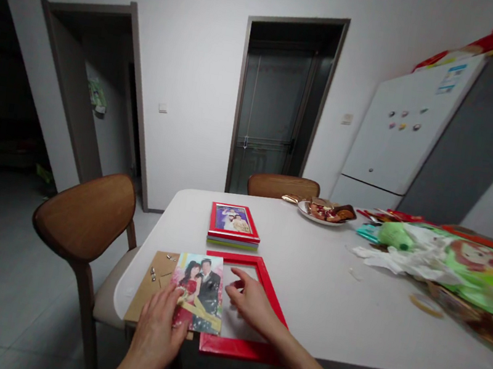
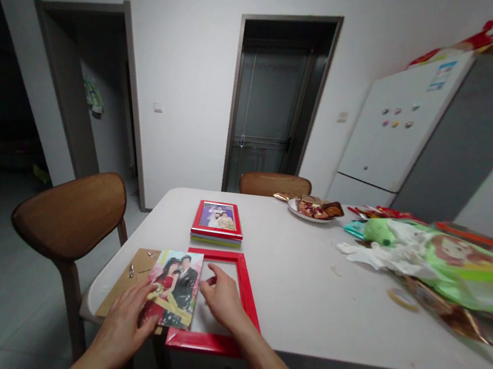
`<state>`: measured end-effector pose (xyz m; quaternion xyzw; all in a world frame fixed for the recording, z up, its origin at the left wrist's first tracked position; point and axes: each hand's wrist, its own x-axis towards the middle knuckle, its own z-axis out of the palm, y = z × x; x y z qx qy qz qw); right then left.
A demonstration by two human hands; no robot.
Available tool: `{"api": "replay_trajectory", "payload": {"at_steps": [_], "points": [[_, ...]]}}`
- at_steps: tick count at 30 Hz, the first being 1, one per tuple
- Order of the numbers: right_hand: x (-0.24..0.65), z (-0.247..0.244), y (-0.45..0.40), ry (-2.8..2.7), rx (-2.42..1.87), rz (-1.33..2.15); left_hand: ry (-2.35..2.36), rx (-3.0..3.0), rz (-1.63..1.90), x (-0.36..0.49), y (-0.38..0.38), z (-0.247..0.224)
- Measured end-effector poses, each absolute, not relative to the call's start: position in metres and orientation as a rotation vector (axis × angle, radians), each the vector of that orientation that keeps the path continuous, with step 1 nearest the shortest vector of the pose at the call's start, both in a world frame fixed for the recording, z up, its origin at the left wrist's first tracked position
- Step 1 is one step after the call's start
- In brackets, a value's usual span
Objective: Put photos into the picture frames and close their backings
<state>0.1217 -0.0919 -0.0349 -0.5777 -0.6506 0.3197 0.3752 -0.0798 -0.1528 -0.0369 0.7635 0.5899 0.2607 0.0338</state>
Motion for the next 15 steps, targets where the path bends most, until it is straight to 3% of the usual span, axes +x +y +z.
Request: {"api": "replay_trajectory", "payload": {"at_steps": [3,8,11,15], "points": [[0.096,-0.04,-0.086,-1.43,-1.354,1.116,1.573,2.443,0.812,-0.068,-0.152,-0.045],[0.072,-0.008,-0.088,-1.147,-1.009,1.174,1.487,2.346,1.054,-0.057,-0.14,-0.044],[0.069,0.016,-0.099,-1.096,-0.863,1.23,1.429,2.042,1.367,-0.056,-0.134,-0.027],[0.075,0.011,-0.108,-1.046,-1.022,1.355,1.362,1.473,1.617,-0.042,-0.136,-0.008]]}}
